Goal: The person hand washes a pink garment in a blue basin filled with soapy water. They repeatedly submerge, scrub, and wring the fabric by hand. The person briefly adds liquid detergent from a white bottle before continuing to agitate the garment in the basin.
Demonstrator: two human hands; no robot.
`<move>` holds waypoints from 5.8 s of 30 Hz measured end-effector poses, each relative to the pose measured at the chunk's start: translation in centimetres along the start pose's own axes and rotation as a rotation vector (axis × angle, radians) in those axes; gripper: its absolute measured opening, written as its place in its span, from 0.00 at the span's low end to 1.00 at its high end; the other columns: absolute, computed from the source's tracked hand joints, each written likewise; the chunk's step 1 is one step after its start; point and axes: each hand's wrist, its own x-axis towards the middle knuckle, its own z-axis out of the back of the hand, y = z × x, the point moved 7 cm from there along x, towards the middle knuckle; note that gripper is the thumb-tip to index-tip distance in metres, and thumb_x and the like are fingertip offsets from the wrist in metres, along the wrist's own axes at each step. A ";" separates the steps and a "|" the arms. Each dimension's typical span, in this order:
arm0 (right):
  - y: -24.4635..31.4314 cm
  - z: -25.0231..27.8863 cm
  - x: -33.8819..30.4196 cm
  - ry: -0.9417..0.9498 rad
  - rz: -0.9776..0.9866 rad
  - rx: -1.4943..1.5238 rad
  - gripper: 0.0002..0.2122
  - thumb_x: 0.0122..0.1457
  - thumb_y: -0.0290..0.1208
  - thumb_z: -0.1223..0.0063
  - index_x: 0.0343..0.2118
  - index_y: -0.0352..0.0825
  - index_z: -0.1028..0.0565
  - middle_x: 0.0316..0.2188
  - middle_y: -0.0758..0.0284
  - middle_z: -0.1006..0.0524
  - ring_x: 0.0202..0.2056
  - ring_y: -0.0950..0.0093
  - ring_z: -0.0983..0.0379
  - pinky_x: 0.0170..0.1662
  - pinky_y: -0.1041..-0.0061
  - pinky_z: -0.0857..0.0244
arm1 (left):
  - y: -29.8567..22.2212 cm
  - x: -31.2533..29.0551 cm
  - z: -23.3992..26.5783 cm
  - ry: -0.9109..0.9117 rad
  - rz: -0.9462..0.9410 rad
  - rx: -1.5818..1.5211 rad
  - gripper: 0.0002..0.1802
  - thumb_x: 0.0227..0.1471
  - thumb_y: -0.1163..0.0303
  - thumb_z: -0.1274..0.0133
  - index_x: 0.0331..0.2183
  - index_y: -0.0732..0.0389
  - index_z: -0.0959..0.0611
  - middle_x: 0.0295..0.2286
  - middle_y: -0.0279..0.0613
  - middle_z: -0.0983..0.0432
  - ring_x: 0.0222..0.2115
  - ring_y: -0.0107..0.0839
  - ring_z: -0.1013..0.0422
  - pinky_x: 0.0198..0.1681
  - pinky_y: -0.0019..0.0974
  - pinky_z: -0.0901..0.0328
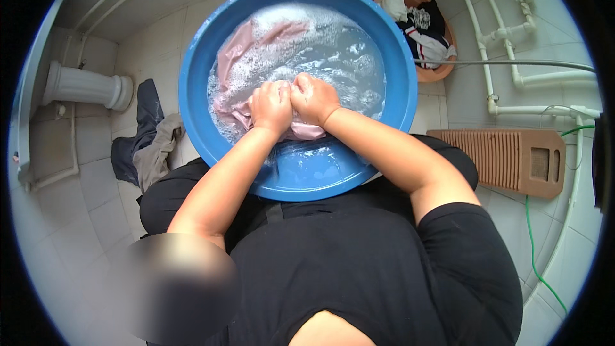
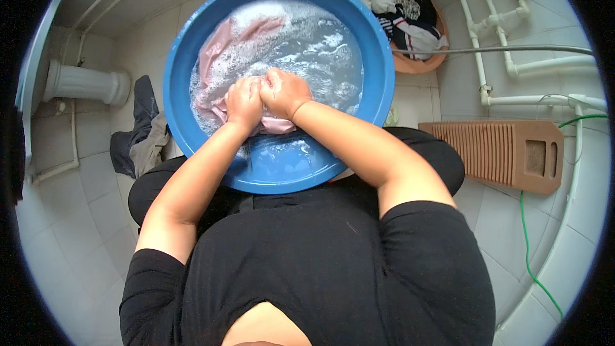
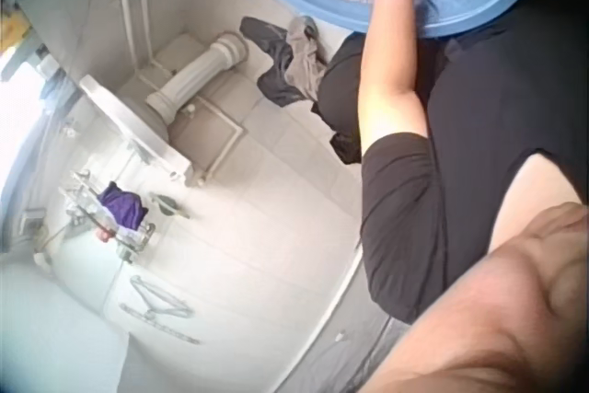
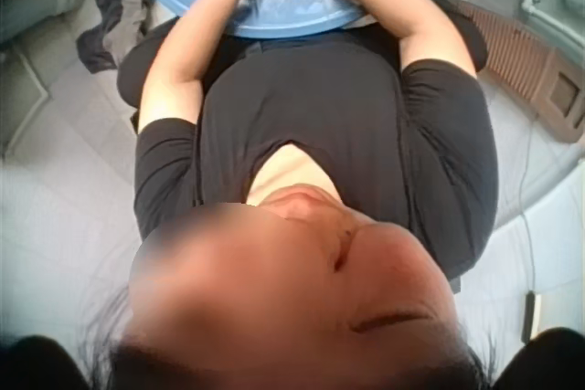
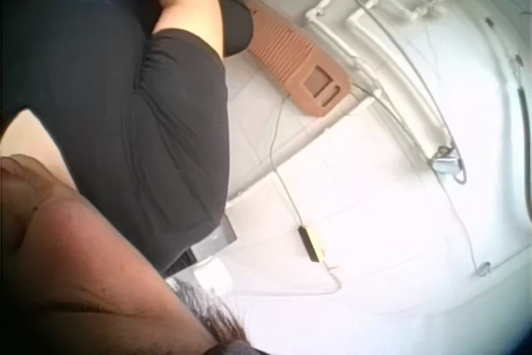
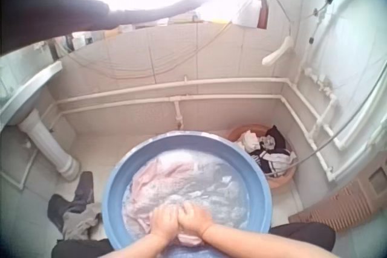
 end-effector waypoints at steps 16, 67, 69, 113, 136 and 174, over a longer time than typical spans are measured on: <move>-0.4 -0.4 -0.2 -0.065 0.003 0.054 0.14 0.51 0.43 0.58 0.25 0.37 0.27 0.33 0.59 0.26 0.37 0.58 0.31 0.39 0.59 0.38 | 0.0 -0.7 0.5 -0.162 -0.021 -0.019 0.16 0.53 0.63 0.61 0.32 0.66 0.25 0.36 0.55 0.29 0.40 0.50 0.35 0.43 0.43 0.42; 1.0 1.8 -4.1 0.020 0.282 0.171 0.24 0.40 0.54 0.42 0.30 0.35 0.28 0.32 0.60 0.27 0.34 0.66 0.30 0.37 0.71 0.37 | 9.3 -0.6 -5.2 0.161 0.457 -1.354 0.23 0.57 0.52 0.64 0.29 0.62 0.26 0.23 0.37 0.30 0.24 0.26 0.35 0.32 0.29 0.39; 1.0 3.0 -3.8 0.096 0.190 0.138 0.24 0.38 0.50 0.37 0.30 0.34 0.29 0.30 0.62 0.28 0.32 0.68 0.31 0.36 0.73 0.37 | 8.8 -0.7 -2.8 0.212 0.459 -1.116 0.27 0.56 0.48 0.64 0.31 0.64 0.26 0.24 0.39 0.29 0.25 0.28 0.34 0.34 0.31 0.38; -5.8 4.4 2.8 0.315 0.027 -0.639 0.28 0.44 0.54 0.47 0.44 0.38 0.30 0.40 0.55 0.27 0.43 0.59 0.30 0.47 0.64 0.38 | 7.3 -0.2 2.0 0.527 0.111 0.049 0.24 0.31 0.59 0.42 0.34 0.61 0.21 0.30 0.48 0.24 0.34 0.42 0.28 0.40 0.38 0.35; 9.6 5.0 -2.0 0.352 -0.114 2.002 0.20 0.58 0.43 0.66 0.47 0.37 0.32 0.49 0.62 0.32 0.52 0.65 0.39 0.57 0.61 0.50 | 4.6 -0.6 5.7 0.146 -0.290 -0.630 0.40 0.29 0.71 0.34 0.48 0.61 0.32 0.42 0.43 0.31 0.44 0.35 0.35 0.50 0.35 0.40; -0.1 1.4 1.7 -0.130 -0.075 -0.275 0.21 0.47 0.53 0.56 0.31 0.39 0.24 0.42 0.57 0.28 0.46 0.61 0.33 0.46 0.59 0.41 | 4.2 2.4 -1.1 -0.219 -0.098 0.014 0.19 0.52 0.56 0.59 0.36 0.60 0.22 0.34 0.50 0.28 0.39 0.45 0.33 0.41 0.40 0.37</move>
